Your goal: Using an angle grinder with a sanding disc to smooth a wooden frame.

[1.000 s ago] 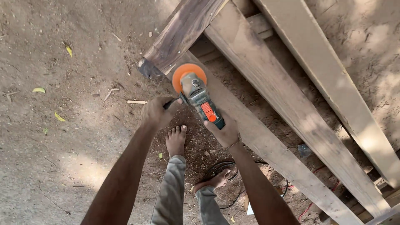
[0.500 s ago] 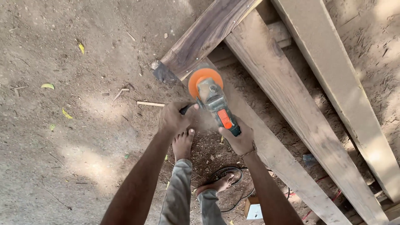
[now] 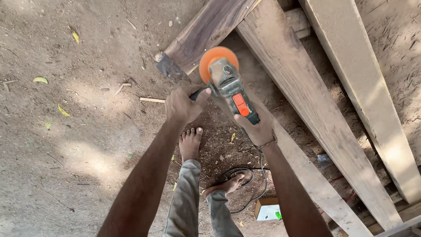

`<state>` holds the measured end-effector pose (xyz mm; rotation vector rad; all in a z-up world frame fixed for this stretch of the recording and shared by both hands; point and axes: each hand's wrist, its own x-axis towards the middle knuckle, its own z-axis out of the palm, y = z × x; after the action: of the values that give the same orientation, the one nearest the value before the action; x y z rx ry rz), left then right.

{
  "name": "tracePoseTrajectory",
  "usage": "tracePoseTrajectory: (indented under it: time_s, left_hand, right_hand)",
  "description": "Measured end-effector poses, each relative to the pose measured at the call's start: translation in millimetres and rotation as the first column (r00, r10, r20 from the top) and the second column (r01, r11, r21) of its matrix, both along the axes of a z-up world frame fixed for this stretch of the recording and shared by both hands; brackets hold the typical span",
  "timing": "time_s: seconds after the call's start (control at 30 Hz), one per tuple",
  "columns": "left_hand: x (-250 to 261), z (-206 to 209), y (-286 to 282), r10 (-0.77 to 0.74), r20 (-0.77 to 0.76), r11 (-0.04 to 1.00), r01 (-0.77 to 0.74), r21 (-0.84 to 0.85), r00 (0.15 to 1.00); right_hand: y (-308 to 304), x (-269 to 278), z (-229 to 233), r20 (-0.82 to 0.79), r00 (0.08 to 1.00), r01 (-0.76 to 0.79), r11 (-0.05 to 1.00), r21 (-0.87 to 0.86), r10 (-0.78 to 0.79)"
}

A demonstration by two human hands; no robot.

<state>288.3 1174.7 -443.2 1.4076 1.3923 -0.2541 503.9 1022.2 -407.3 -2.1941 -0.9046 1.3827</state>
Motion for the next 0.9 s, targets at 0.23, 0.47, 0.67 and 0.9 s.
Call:
tracePoseTrajectory:
  time_s: [0.23, 0.47, 0.67, 0.9]
  left_hand:
    - [4.4, 16.9, 11.5, 0.024, 0.01, 0.999, -0.024, 0.031, 1.0]
    - [8.7, 20.0, -4.7, 0.028, -0.03, 1.0, -0.028, 0.006, 0.999]
    - [24.6, 34.9, -35.5, -0.01, -0.028, 1.0, 0.01, -0.008, 1.0]
    - [46.6, 38.4, -77.8, -0.064, -0.038, 0.995, 0.061, -0.083, 0.997]
  right_hand:
    - [12.5, 2.3, 5.3, 0.027, 1.0, -0.006, 1.0, -0.019, 0.006]
    - [1.4, 4.5, 19.4, -0.017, 1.0, 0.024, 0.999, 0.041, -0.023]
    - [-32.8, 10.0, 38.4, -0.015, 0.996, 0.084, 0.99, -0.109, -0.086]
    - [-81.9, 24.2, 50.6, -0.026, 0.99, 0.139, 0.986, -0.089, -0.142]
